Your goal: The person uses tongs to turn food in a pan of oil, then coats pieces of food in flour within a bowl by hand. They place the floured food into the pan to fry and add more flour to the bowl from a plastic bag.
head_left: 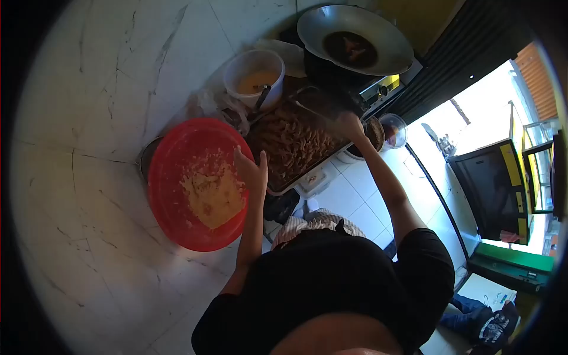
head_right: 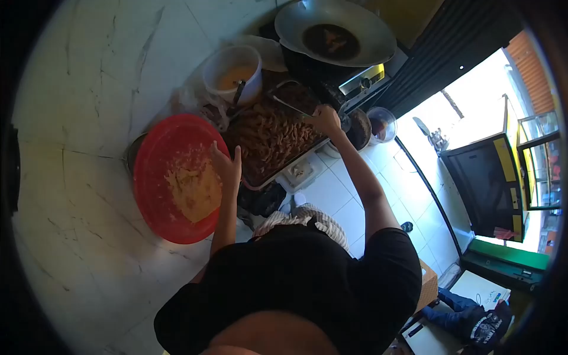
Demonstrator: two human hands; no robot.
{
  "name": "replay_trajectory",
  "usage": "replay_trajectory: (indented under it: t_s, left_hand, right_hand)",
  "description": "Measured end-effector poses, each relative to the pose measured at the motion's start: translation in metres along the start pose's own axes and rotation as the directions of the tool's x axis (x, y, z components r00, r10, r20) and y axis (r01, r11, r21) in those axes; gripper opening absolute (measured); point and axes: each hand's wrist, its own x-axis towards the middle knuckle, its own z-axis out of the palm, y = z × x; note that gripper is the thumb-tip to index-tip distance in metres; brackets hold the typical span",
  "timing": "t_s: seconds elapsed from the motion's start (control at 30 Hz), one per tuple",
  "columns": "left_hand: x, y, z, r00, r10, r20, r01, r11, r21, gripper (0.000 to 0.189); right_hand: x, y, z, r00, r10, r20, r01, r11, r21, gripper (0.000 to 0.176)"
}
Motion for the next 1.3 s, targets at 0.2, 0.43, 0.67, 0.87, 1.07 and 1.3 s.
replay_trajectory:
  t_s: [0.2,0.43,0.67,0.87,1.07,1.3]
  left_hand:
    - [-0.003,0.014,-0.014,0.978,0.165,-0.128,-0.169,0.985,-0.023,0.056]
    - [-0.025,0.041,-0.013,0.972,0.217,-0.096,-0.237,0.901,-0.363,0.030]
    - [-0.090,0.076,0.037,0.836,0.363,0.411,0.014,0.735,-0.678,0.030]
    - [-0.155,0.006,0.090,0.588,0.207,0.782,0.080,0.947,-0.311,0.036]
    - [-0.233,-0.072,0.098,0.500,-0.222,0.837,-0.066,0.954,0.293,0.049]
    - [-0.253,0.035,0.196,0.638,-0.181,0.749,0.261,0.965,0.011,0.046]
  right_hand:
    - [-0.070,-0.025,-0.023,0.980,-0.021,-0.197,0.041,0.994,0.099,0.038]
    - [-0.156,-0.002,-0.023,0.922,-0.099,-0.375,0.243,0.900,0.362,0.052]
    - [-0.222,0.027,-0.067,0.920,0.257,-0.297,-0.022,0.789,0.614,0.059]
    - [-0.240,0.103,-0.109,0.827,0.396,-0.399,-0.082,0.787,0.611,0.057]
    - [-0.246,0.188,-0.171,0.786,0.419,-0.455,-0.097,0.810,0.578,0.061]
    - [-0.237,0.267,-0.227,0.784,0.427,-0.450,-0.095,0.799,0.593,0.061]
